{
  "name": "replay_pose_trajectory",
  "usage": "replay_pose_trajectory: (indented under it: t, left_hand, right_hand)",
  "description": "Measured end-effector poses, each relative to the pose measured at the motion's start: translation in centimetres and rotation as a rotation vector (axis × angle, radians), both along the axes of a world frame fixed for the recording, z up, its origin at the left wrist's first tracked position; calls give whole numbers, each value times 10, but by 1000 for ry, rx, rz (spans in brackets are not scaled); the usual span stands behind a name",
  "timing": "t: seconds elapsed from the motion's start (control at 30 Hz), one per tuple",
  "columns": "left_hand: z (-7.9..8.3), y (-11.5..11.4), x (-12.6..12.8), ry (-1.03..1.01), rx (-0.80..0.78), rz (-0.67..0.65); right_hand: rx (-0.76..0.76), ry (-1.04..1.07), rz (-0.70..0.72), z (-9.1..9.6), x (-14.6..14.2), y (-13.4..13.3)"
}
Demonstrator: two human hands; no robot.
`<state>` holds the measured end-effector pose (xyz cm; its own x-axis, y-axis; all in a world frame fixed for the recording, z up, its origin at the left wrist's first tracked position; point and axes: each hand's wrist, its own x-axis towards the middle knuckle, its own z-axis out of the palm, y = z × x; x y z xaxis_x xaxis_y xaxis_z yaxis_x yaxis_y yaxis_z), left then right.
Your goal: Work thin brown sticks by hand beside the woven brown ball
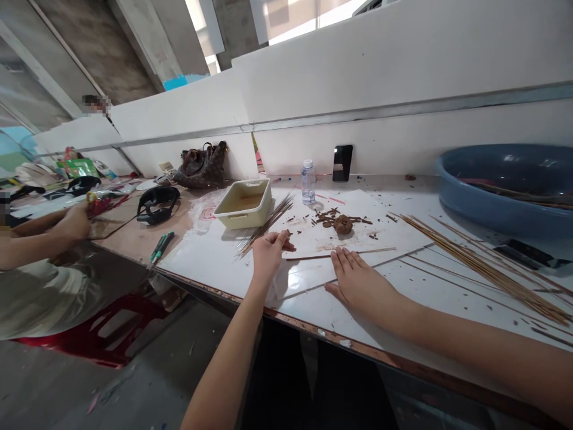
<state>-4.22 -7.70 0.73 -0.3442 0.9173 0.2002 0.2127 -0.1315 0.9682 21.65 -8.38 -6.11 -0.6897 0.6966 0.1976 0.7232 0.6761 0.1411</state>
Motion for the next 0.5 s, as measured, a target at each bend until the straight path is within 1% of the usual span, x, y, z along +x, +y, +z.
replay_pose_trajectory:
  t: [0.1,0.17,0.37,0.5]
  left_hand:
    - [-7,5,-2,-77,80,-44]
    - [-6,4,-2,-97,103,-39]
    - [8,-7,2,-11,-23,48]
    - [9,-8,2,27,-17,124]
  right_hand:
    - [-8,13,2,1,0,-1]
    - [-10,19,1,2,0,-1]
    - [-9,15,-1,-2,1,0]
    - [9,20,5,-4,2,0]
